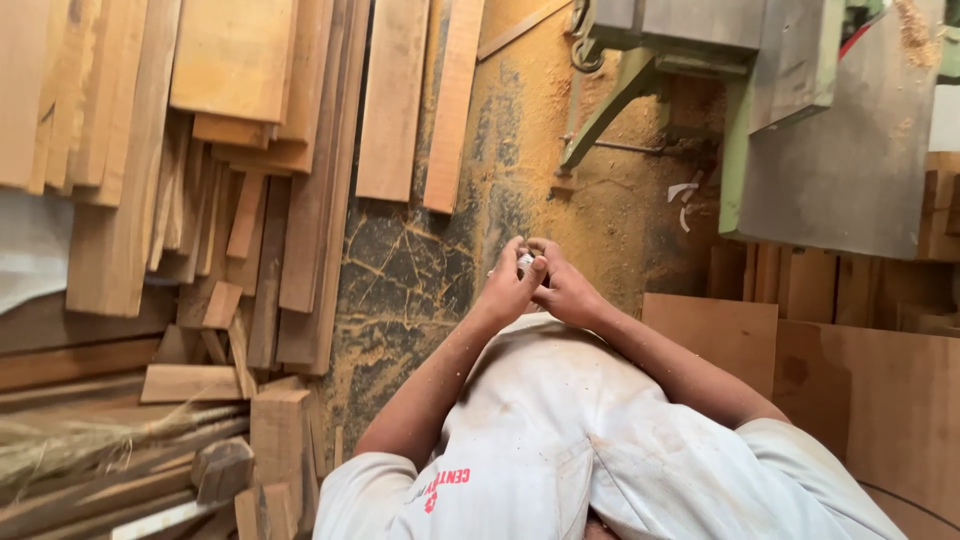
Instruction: Jointing a wooden board on a power jointer and then measuring its dimensions using a tape measure.
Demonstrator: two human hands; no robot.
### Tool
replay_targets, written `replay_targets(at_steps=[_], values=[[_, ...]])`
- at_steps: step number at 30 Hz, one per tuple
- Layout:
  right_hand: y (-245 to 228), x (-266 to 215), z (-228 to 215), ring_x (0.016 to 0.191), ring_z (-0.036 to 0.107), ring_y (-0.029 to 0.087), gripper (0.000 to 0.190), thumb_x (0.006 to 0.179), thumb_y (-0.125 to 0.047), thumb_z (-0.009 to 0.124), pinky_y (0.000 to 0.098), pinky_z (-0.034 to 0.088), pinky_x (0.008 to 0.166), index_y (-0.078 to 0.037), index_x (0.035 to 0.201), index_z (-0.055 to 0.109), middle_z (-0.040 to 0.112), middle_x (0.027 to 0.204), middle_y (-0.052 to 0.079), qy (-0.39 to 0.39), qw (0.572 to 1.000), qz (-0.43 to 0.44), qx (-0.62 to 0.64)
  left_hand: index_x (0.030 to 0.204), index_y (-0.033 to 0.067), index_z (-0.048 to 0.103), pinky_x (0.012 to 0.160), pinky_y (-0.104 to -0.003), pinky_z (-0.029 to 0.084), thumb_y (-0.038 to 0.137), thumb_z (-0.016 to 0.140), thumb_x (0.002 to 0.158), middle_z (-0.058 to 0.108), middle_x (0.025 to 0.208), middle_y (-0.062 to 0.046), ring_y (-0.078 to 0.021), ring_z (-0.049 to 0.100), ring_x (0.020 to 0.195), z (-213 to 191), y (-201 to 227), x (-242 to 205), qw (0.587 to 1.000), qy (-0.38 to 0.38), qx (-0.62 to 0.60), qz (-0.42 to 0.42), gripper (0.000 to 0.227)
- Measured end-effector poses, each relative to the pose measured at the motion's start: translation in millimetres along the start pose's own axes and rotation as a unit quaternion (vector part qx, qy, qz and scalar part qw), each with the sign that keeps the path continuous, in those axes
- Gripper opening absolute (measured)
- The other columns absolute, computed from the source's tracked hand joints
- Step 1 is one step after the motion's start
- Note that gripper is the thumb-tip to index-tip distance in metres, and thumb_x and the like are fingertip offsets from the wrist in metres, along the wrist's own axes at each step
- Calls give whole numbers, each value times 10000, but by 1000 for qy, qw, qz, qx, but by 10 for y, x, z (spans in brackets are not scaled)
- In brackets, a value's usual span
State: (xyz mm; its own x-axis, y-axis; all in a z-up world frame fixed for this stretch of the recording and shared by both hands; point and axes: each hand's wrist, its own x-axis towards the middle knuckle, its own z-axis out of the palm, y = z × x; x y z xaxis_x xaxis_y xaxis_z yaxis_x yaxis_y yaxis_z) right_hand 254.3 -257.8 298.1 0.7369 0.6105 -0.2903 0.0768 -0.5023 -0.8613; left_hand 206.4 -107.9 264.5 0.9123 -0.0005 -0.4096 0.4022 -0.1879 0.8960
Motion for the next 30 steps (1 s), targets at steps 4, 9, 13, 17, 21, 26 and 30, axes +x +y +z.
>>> replay_targets(at_steps=[4,9,13,17,21,26,30], values=[[-63,-146,184,1087,649,230,721,886,-180,715,367,580,872,-55,1480,326,590,1263,148,-41,994,41,97,1560,6,257,1067,-456,487,662,583,897,552,1408,-278,-385,590,1301,57,-393,-232,996,49,-67,17,988],[109,-320,360,961,602,149,649,877,10,669,315,529,803,-36,1478,429,588,1223,99,-104,922,70,366,1560,9,229,1052,-472,487,526,653,945,552,1385,-294,-396,609,1252,-121,-396,-630,993,80,-3,89,908],[-98,-508,402,1036,627,94,636,812,53,623,282,557,854,-68,1412,452,572,1269,11,-62,920,112,371,1575,17,164,1049,-476,478,538,685,903,547,1372,-310,-414,600,1252,-300,-333,-869,997,4,39,70,997],[111,-637,508,983,623,123,514,831,57,681,279,530,840,-47,1318,553,615,1127,42,-82,923,97,362,1571,75,207,1028,-478,488,588,717,834,599,1334,-289,-420,616,1227,-359,-150,-1098,987,-71,142,26,1033],[181,-757,539,899,602,120,383,866,45,708,278,539,829,-21,1231,614,621,1018,48,-65,927,98,355,1459,134,459,989,-470,510,578,681,870,665,1286,-209,-374,653,1176,-357,-184,-1196,977,-102,183,35,770],[249,-894,361,854,600,111,390,850,48,722,271,540,763,-44,1210,602,595,976,26,24,909,109,401,1235,159,689,933,-440,533,507,624,925,748,1104,-118,-279,709,1050,-429,-300,-1216,979,-110,169,14,471],[247,-1003,299,879,590,96,377,873,40,730,263,532,774,-50,1215,597,589,995,9,71,898,88,426,1160,142,728,898,-421,529,431,617,947,760,1023,-103,-246,711,989,-339,-469,-1136,986,-101,135,12,376]])
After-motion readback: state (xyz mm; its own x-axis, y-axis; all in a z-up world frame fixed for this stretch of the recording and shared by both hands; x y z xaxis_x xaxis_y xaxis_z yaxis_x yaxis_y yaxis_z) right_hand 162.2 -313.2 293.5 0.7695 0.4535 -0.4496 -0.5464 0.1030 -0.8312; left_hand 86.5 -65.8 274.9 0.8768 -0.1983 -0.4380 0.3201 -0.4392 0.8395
